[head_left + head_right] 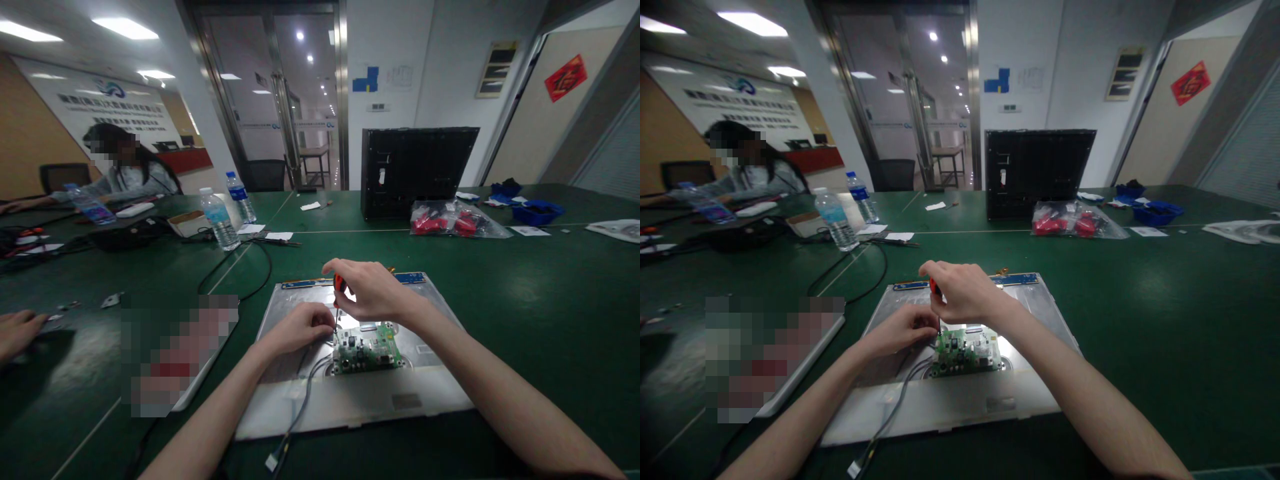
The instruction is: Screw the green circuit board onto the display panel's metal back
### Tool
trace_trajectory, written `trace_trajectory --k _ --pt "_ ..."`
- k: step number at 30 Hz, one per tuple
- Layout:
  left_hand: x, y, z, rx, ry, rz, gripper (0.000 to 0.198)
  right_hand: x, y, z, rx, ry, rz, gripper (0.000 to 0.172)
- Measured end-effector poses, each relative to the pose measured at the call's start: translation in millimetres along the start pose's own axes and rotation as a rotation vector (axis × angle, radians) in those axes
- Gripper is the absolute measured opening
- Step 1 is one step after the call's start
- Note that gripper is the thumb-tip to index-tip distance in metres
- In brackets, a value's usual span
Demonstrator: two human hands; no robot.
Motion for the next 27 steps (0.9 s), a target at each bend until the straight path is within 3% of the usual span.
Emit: trace_trajectory --k 7,14,27 --pt "-1.7 -7.2 1.0 0.028 -0.014 -0.017 0.009 3.5 -8.3 -4.2 -0.066 0.009 -0.079 0.024" --pt "-1.5 -7.0 0.1 0.032 -0.014 -0.025 0.011 -0.8 -3.6 -0.8 0.016 0.028 -0.006 0.043" --pt "-2.5 -9.6 -0.7 0.057 -0.021 0.003 0.01 3.2 -9.7 -6.6 -0.074 0.035 -0.101 0.031"
Point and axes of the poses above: each hand's wrist, its own x-axis towards the middle knuckle, its own z-axis out of the back of the hand, y = z × x, the point moved 8 cm from there along x, towards the middle knuckle, and after that the axes turned 12 degrees about y, right-handed, at the moved point
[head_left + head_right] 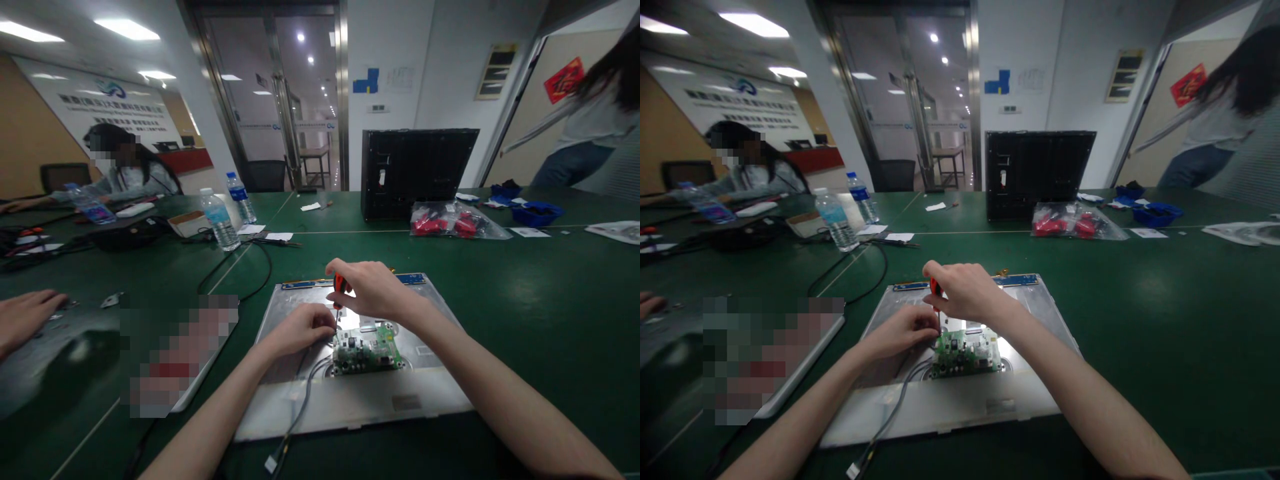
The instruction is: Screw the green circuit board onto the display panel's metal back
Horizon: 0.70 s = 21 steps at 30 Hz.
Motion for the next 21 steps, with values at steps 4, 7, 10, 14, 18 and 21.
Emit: trace_trajectory --k 4,7,10,14,18,21 --pt "0.3 -0.6 0.3 0.004 0.003 -0.016 0.009 -3.5 4.4 5.2 0.069 -0.008 0.067 0.042" --pt "0.5 -1.0 1.0 0.006 0.009 -0.016 0.009 -5.6 8.1 8.5 0.112 -0.01 0.12 0.046" --pt "0.7 -1.8 1.6 0.009 0.012 -0.021 0.009 -5.1 7.9 8.6 0.108 -0.007 0.11 0.044" --pt "0.8 -0.1 1.1 0.001 0.013 -0.017 0.008 -2.5 4.4 7.5 0.048 -0.033 0.045 0.035" --pt "0.7 2.6 1.2 -0.02 0.0 -0.002 0.008 -0.9 3.3 4.9 0.004 -0.022 0.018 0.021" --pt "1.6 4.2 0.6 -0.023 0.005 -0.004 0.008 -2.5 5.6 6.4 0.012 -0.018 0.044 0.024"
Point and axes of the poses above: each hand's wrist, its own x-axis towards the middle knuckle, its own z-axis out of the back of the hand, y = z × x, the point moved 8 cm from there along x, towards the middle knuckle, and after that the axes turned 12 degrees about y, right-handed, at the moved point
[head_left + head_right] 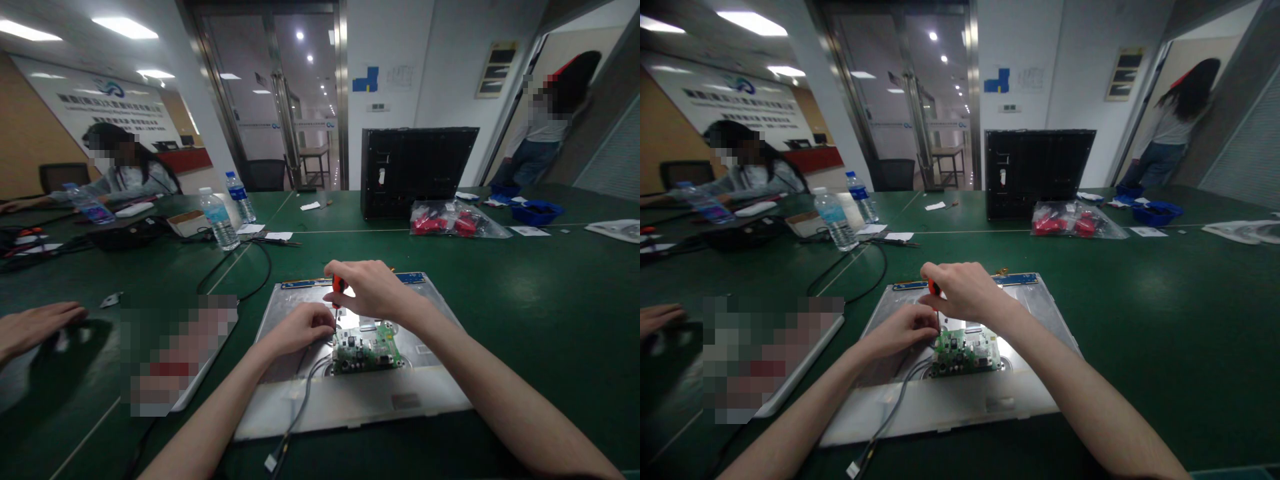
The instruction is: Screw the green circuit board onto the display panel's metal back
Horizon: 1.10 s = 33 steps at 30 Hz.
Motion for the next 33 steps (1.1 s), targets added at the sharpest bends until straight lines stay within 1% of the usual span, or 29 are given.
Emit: trace_trajectory --k 3,5,12,15,18,21,23,26,29,31,33 --pt "1.1 2.0 -0.8 -0.009 0.009 -0.014 0.008 -2.3 3.5 2.6 0.038 -0.002 0.045 0.033" --pt "1.4 2.3 -0.9 -0.008 0.009 -0.03 0.008 -2.3 3.6 2.0 0.055 0.009 0.049 0.034" --pt "0.5 1.7 -0.2 -0.007 -0.003 -0.012 0.009 1.1 -2.3 -0.8 -0.038 -0.006 -0.031 0.02" --pt "0.8 2.8 0.0 -0.005 -0.007 -0.012 0.008 -0.4 -0.4 -0.2 -0.041 0.009 -0.017 0.021" --pt "1.7 5.6 -1.3 -0.008 0.01 -0.015 0.01 -3.3 2.7 3.1 0.02 0.009 0.026 0.025" --pt "1.7 5.8 -0.8 0.001 0.01 -0.02 0.011 -4.1 2.2 3.4 0.045 0.023 0.03 0.029" --pt "1.1 4.5 0.0 0.017 0.007 -0.014 0.01 -3.4 0.2 3.1 0.039 0.018 0.015 0.027" --pt "0.3 2.1 1.2 0.028 -0.004 -0.006 0.009 -1.3 -2.7 1.9 0.015 0.008 -0.014 0.021" --pt "0.5 1.7 0.8 0.018 0.002 0.0 0.008 0.4 -5.1 -0.2 -0.028 0.028 -0.05 0.018" --pt "1.0 1.8 0.0 0.013 0.012 -0.004 0.008 -0.1 -4.6 0.7 -0.028 0.032 -0.044 0.018" --pt "1.3 1.4 -0.3 0.01 0.015 -0.016 0.007 -1.9 -1.6 3.8 0.004 0.022 -0.002 0.016"
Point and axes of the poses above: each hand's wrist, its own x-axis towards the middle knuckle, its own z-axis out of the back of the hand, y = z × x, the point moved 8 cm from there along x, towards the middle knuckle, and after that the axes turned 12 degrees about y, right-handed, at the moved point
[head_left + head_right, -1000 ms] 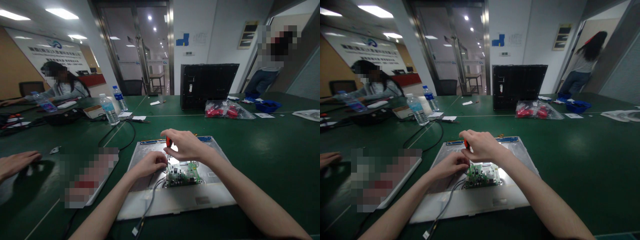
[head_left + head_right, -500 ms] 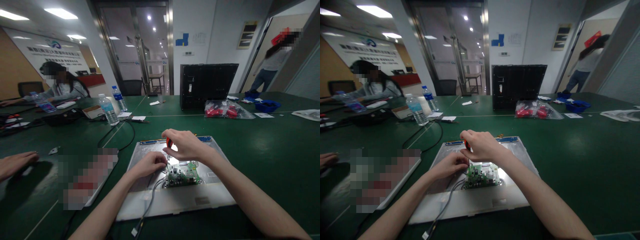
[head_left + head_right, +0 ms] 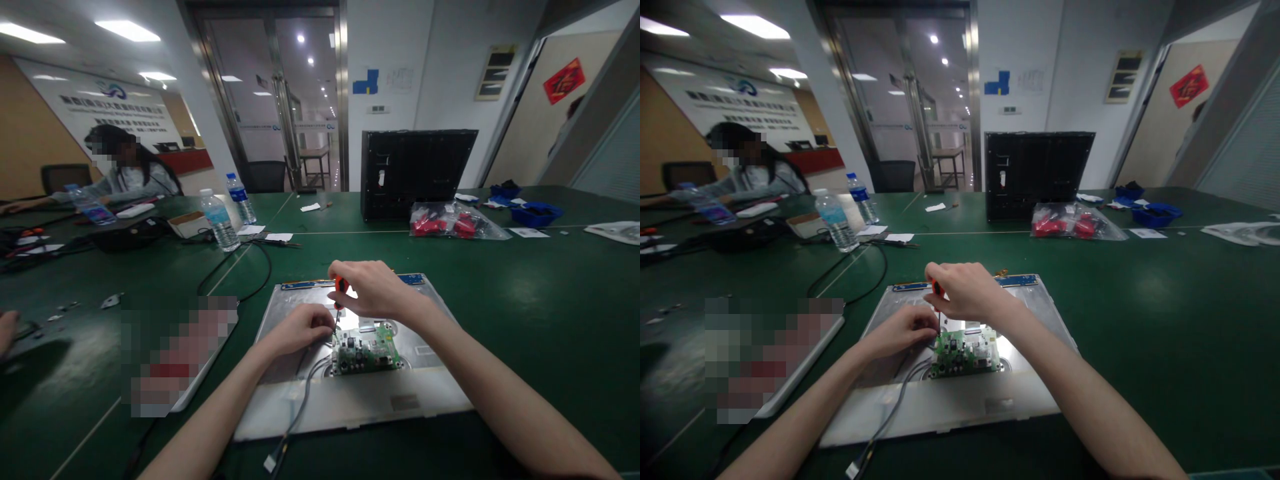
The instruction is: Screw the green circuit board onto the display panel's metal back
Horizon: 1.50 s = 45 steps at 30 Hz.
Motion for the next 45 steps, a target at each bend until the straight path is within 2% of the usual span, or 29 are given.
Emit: trace_trajectory --k 3,8,15,20,24,29,36,41,45 --pt "-0.2 -0.1 0.1 -0.009 -0.001 -0.007 0.008 -3.2 4.2 3.7 0.048 0.0 0.063 0.02" --pt "-1.6 -0.6 0.0 -0.014 -0.003 0.005 0.009 -2.9 1.5 2.0 0.072 0.017 0.045 0.028" --pt "-2.0 -2.0 0.1 -0.001 -0.019 0.019 0.008 0.8 -4.3 0.1 0.01 0.003 -0.022 0.015" --pt "-2.1 -1.1 -0.4 -0.01 -0.011 0.025 0.009 1.6 -5.6 0.6 -0.049 0.006 -0.049 0.019" --pt "-2.2 -1.1 -0.3 -0.022 -0.006 0.021 0.008 -0.7 -1.0 2.8 0.019 -0.001 0.009 0.017" --pt "-2.3 -1.2 -0.2 -0.029 -0.005 0.018 0.008 -2.3 2.1 2.1 0.101 0.031 0.052 0.024" --pt "-2.1 -1.9 0.9 0.009 -0.012 0.041 0.009 1.4 -2.7 0.3 0.027 -0.004 -0.016 0.012" --pt "-1.5 -3.0 0.7 0.019 -0.013 0.029 0.008 2.3 -5.5 -0.5 -0.033 0.003 -0.055 0.02" --pt "-1.9 -1.3 0.9 0.002 -0.028 0.019 0.008 0.0 -1.5 2.2 0.006 0.007 -0.023 0.018"
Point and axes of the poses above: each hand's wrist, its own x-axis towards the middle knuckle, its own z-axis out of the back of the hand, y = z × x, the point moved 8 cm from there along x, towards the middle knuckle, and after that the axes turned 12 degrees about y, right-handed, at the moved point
